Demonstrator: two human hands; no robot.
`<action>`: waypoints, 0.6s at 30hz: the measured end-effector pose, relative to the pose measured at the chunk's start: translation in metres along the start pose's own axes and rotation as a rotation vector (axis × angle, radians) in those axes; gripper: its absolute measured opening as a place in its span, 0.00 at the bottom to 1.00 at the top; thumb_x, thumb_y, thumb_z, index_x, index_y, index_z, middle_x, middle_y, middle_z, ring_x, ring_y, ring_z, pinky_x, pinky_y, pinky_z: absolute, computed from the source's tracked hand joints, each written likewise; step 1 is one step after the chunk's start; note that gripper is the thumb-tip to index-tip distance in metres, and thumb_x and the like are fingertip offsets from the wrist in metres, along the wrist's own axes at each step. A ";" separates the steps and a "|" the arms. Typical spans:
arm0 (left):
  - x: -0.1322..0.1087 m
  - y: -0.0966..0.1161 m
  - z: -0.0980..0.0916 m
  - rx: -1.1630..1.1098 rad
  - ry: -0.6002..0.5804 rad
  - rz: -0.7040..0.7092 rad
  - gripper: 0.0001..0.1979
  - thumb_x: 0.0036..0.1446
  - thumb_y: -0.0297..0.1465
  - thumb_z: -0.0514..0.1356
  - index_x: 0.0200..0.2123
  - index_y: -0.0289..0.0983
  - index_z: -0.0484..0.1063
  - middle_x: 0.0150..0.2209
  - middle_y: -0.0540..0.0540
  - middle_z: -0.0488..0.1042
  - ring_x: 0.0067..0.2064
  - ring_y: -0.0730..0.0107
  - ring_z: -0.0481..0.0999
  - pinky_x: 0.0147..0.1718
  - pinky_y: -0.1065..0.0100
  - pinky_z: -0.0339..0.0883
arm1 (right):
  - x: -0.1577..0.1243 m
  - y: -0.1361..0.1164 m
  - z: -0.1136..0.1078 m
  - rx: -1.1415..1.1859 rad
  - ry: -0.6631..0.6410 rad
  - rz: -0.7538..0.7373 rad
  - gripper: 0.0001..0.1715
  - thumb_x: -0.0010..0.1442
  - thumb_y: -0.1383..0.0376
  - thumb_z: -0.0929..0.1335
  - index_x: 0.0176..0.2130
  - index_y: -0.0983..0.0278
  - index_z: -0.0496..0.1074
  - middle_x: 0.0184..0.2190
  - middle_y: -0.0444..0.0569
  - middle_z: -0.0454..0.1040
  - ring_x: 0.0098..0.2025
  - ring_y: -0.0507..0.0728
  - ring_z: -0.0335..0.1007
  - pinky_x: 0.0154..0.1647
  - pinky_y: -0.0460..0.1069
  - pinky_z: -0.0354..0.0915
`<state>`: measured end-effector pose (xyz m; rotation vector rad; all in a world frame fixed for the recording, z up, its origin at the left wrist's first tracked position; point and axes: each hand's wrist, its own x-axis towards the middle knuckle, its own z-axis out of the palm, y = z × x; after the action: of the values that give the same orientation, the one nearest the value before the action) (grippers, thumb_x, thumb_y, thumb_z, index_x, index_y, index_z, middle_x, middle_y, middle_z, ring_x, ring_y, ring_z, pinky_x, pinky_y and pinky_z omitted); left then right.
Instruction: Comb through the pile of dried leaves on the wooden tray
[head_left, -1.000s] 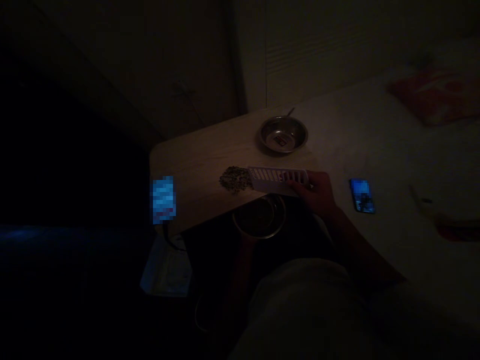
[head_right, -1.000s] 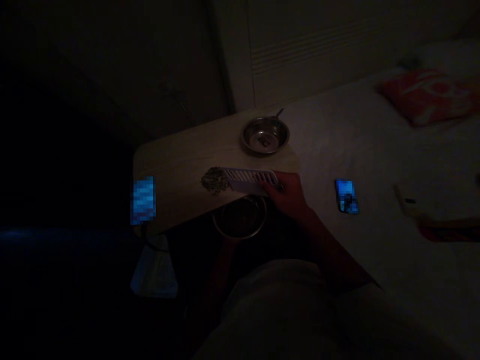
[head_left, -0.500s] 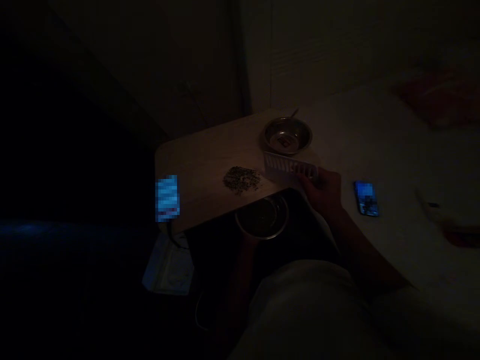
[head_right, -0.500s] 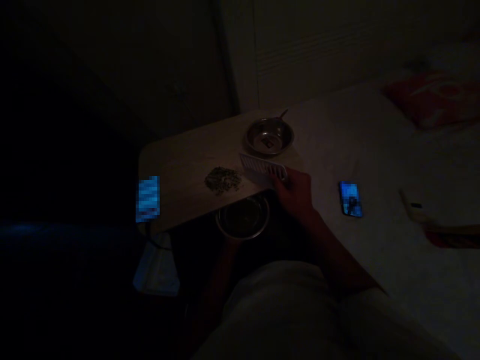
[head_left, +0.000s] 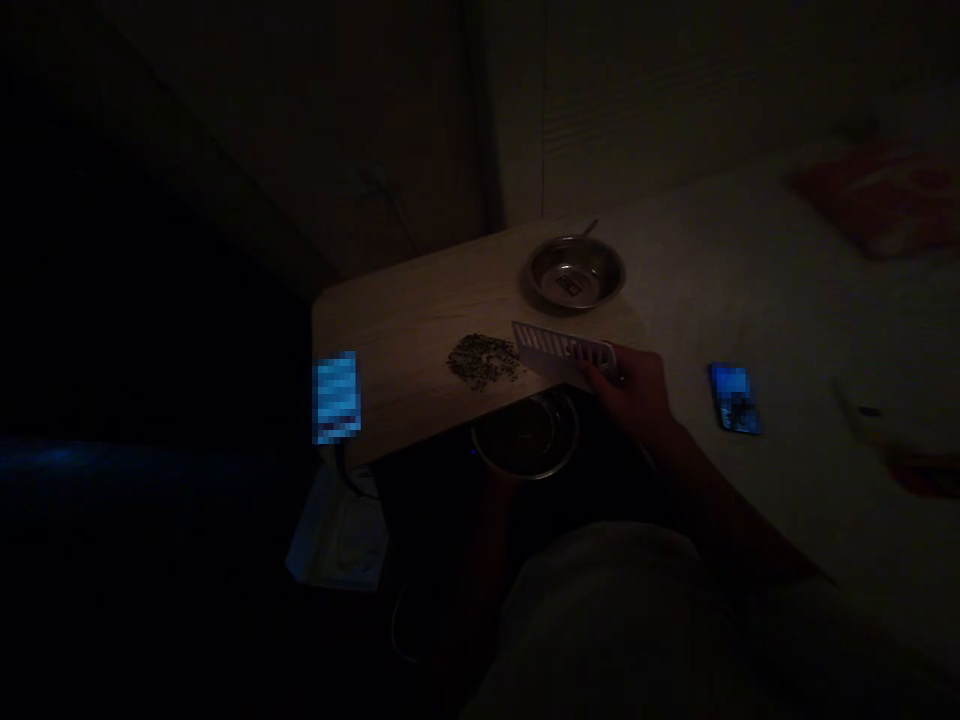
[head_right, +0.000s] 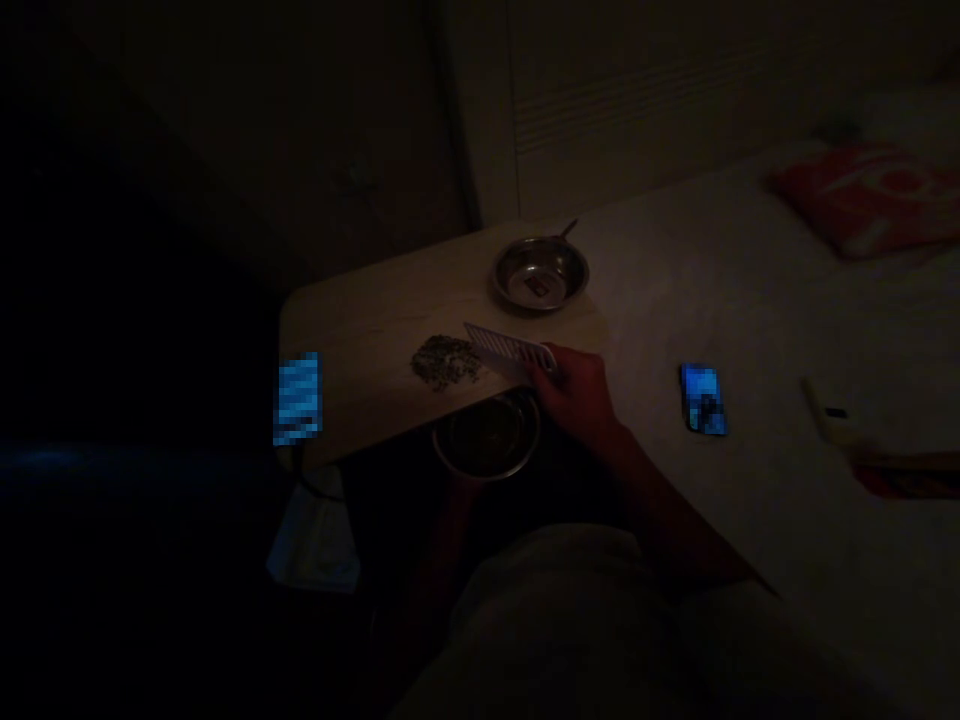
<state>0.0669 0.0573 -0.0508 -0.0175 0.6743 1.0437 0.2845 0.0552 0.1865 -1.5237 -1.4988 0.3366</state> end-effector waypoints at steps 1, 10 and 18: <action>0.000 0.000 0.000 -0.002 -0.002 -0.006 0.39 0.66 0.66 0.47 0.57 0.43 0.78 0.74 0.45 0.61 0.77 0.47 0.55 0.74 0.46 0.51 | 0.000 0.000 0.000 0.004 -0.007 0.001 0.13 0.65 0.58 0.71 0.37 0.61 0.84 0.31 0.50 0.84 0.31 0.59 0.78 0.33 0.51 0.71; -0.003 0.002 0.012 -0.024 -0.052 -0.044 0.38 0.68 0.62 0.46 0.57 0.40 0.78 0.73 0.41 0.64 0.77 0.48 0.55 0.75 0.46 0.50 | 0.002 0.002 0.003 0.017 0.001 0.015 0.12 0.64 0.58 0.72 0.37 0.62 0.84 0.30 0.50 0.85 0.29 0.59 0.78 0.32 0.51 0.71; -0.003 0.001 0.020 -0.031 -0.102 -0.052 0.37 0.64 0.62 0.51 0.58 0.41 0.77 0.70 0.41 0.68 0.75 0.49 0.58 0.73 0.48 0.54 | 0.005 -0.002 0.003 0.050 0.086 0.039 0.13 0.63 0.58 0.73 0.41 0.62 0.86 0.32 0.50 0.85 0.32 0.60 0.80 0.35 0.52 0.73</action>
<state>0.0750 0.0618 -0.0328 -0.0087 0.5618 0.9984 0.2823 0.0607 0.1886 -1.5106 -1.3856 0.3243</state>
